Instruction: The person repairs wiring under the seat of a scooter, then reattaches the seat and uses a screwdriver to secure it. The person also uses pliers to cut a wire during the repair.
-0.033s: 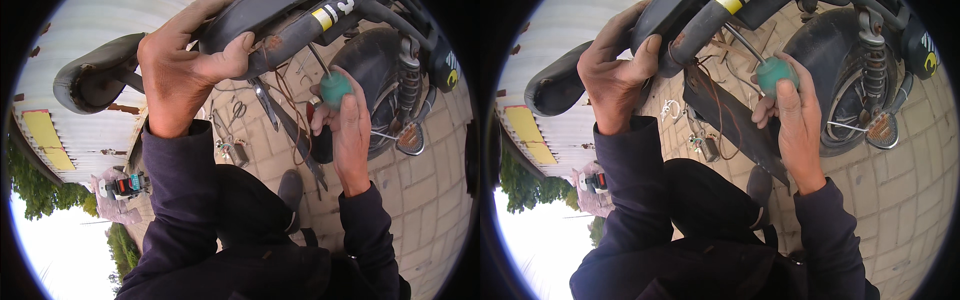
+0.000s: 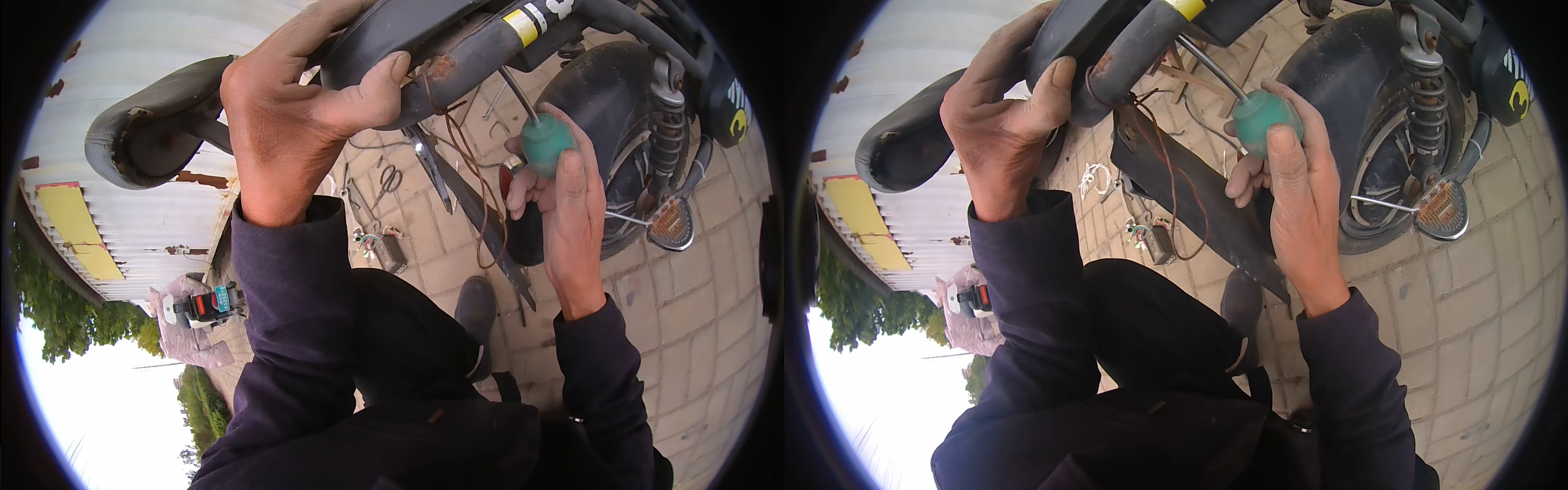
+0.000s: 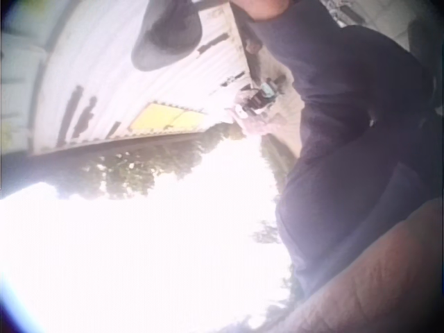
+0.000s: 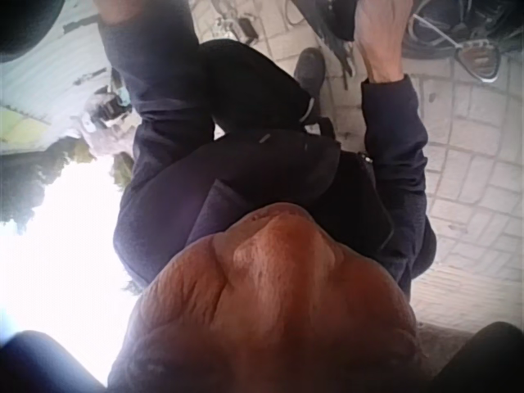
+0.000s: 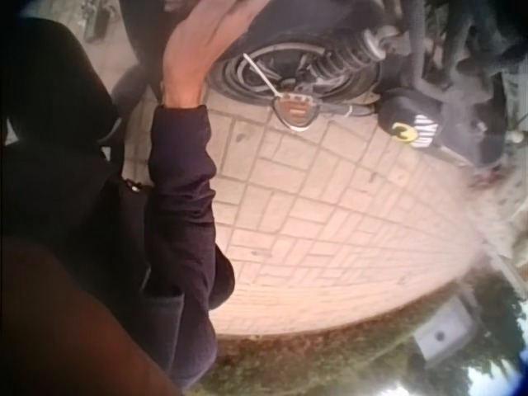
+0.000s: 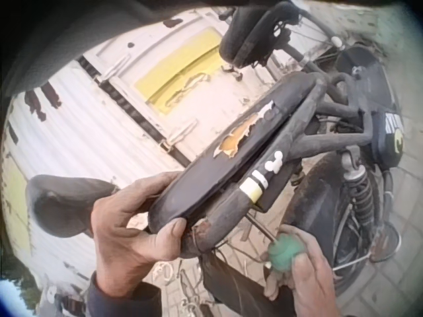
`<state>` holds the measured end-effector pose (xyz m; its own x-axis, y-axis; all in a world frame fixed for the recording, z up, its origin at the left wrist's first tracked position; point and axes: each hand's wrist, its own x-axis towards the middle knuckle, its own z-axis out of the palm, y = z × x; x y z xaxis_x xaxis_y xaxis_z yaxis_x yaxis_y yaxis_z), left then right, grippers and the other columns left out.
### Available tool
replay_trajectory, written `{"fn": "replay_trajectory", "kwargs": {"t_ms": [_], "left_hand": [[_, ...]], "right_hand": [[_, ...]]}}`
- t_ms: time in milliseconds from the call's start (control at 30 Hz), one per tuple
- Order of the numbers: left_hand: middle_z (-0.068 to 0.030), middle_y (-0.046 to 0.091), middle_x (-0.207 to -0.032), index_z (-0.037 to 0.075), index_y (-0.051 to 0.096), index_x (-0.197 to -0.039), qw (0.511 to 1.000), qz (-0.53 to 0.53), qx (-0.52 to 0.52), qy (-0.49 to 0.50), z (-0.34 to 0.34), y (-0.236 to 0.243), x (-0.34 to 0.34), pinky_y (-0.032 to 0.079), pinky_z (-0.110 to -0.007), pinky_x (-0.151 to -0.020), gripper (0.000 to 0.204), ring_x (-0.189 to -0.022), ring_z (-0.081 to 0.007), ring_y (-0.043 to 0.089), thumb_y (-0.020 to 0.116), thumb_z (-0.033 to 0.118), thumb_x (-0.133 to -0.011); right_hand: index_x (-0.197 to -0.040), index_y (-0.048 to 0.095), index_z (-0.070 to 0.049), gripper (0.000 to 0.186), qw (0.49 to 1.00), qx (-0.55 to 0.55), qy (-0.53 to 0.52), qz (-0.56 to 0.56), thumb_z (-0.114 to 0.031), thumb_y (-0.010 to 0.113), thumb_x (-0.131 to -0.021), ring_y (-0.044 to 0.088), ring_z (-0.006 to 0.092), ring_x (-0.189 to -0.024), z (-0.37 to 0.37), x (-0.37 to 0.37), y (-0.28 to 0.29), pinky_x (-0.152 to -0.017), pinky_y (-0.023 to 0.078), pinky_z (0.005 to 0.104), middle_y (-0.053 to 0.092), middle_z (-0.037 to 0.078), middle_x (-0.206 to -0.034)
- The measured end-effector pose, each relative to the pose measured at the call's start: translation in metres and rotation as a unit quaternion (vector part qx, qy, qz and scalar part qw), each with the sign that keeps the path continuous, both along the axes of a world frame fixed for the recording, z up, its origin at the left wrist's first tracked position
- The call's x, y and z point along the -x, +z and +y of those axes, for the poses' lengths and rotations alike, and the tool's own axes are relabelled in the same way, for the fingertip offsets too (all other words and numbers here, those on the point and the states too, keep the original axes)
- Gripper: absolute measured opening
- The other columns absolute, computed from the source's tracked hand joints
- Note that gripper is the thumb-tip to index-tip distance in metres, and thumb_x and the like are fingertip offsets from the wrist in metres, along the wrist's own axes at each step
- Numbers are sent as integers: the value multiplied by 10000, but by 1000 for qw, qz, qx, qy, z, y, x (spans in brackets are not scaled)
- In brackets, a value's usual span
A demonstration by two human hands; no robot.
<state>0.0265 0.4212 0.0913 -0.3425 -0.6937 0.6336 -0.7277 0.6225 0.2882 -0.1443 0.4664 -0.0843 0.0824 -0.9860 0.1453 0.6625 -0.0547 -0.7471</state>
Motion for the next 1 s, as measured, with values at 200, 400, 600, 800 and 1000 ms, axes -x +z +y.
{"fn": "replay_trajectory", "kwargs": {"t_ms": [200,400,600,800,1000], "left_hand": [[-150,741,-955,-71,700,-1107,989,-137,41,25,16,8,10,539,-287,-855,479,-898,-191,712,779,232,-744],[-87,741,-1018,-8,719,-1162,982,-162,-11,93,18,14,4,512,-303,-928,471,-968,-166,686,757,213,-747],[-118,734,-938,-4,731,-1086,989,-138,21,40,12,11,3,532,-300,-844,430,-863,-195,691,784,180,-701],[-112,728,-946,-10,719,-1109,991,-126,23,49,14,7,6,517,-295,-864,450,-879,-181,673,775,157,-696],[-110,736,-982,-27,714,-1123,992,-109,8,61,14,8,7,515,-300,-888,479,-917,-181,678,766,148,-681]], "right_hand": [[-1432,383,23,664,994,-26,60,-92,-496,496,-1034,535,129,-714,-1,-3,1,-651,482,273,558,95,-1025],[-1420,359,19,674,992,-20,107,-59,-518,485,-1032,530,122,-679,-4,9,1,-660,502,279,570,120,-1021],[-1401,348,7,667,988,-61,73,-121,-544,448,-1039,543,128,-680,-4,-3,4,-679,516,280,572,116,-1012],[-1390,416,-59,565,992,-55,-27,-106,-520,395,-1063,522,132,-807,1,-21,10,-671,459,267,562,127,-1138],[-1383,417,-59,547,987,-79,30,-139,-497,443,-1056,502,113,-774,-10,-10,5,-656,451,264,550,104,-1067]]}}
